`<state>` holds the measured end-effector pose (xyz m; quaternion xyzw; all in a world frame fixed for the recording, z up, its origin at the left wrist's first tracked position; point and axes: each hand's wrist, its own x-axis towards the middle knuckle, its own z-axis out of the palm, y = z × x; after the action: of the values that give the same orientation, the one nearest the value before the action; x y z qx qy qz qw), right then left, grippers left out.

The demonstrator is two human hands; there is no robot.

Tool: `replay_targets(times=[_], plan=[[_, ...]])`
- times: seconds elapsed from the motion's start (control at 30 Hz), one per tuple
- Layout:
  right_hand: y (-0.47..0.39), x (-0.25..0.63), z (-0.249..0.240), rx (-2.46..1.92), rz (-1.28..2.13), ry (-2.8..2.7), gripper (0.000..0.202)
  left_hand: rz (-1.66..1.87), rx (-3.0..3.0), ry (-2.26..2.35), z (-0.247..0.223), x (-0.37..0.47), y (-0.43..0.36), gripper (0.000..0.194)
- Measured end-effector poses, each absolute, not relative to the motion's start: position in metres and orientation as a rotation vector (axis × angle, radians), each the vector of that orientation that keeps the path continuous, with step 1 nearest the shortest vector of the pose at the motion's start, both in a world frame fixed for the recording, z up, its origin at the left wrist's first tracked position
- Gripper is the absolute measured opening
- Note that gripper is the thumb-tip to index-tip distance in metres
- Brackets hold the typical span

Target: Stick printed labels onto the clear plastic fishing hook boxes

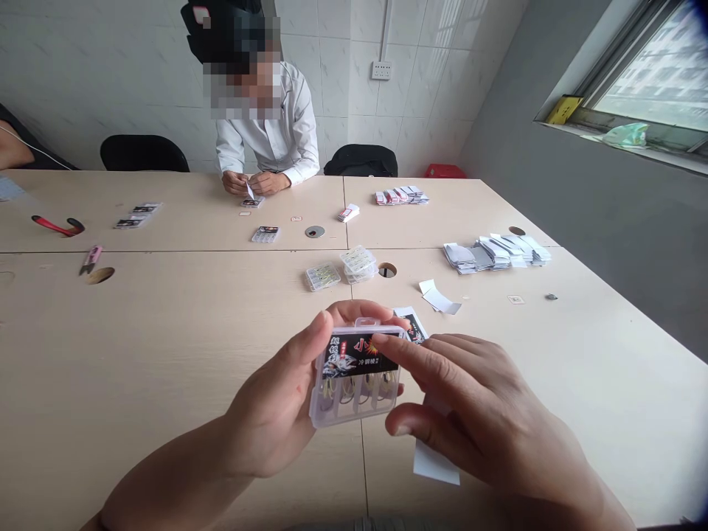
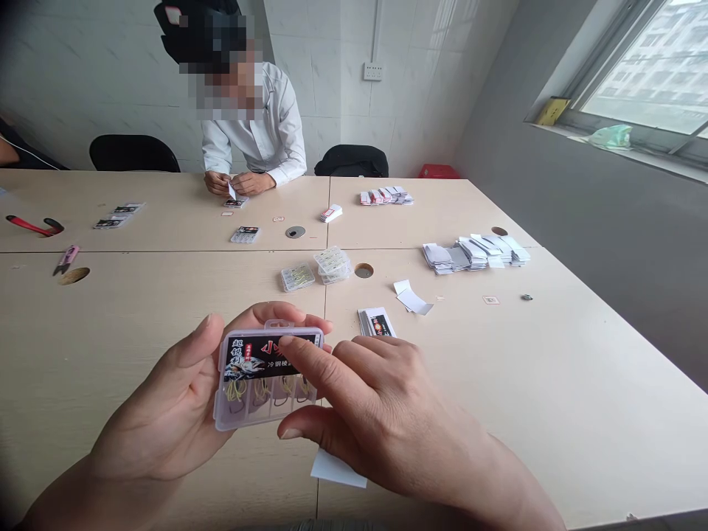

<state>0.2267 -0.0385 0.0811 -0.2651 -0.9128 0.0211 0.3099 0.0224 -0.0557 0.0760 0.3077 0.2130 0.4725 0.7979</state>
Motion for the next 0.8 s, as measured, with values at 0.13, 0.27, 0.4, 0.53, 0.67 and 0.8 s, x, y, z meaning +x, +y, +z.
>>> replay_targets(times=[0.13, 0.27, 0.4, 0.53, 0.67, 0.8], plan=[[-0.038, 0.229, 0.08, -0.71, 0.091, -2.377, 0.043, 1.014, 0.677, 0.426, 0.074, 0.023, -0.056, 0.036], [-0.039, 0.232, 0.079, -0.723, 0.1, -2.346, 0.045, 0.994, 0.698, 0.442, 0.073, 0.02, -0.055, 0.038], [-0.039, 0.235, 0.083, -0.74, 0.13, -2.336, 0.043, 0.949, 0.69, 0.461, 0.071, 0.023, -0.052, 0.035], [-0.034, 0.245, 0.084, -0.78, 0.271, -2.208, 0.036, 0.888, 0.64, 0.676, 0.057, 0.037, -0.039, 0.038], [-0.028, 0.258, 0.057, -1.034, 0.606, -2.089, 0.033, 0.919, 0.582, 0.924, 0.024, 0.034, -0.031, 0.028], [-0.034, 0.249, 0.009, -1.318, 0.926, -2.188, 0.038, 1.048, 0.622, 1.221, -0.014, 0.003, -0.036, 0.033]])
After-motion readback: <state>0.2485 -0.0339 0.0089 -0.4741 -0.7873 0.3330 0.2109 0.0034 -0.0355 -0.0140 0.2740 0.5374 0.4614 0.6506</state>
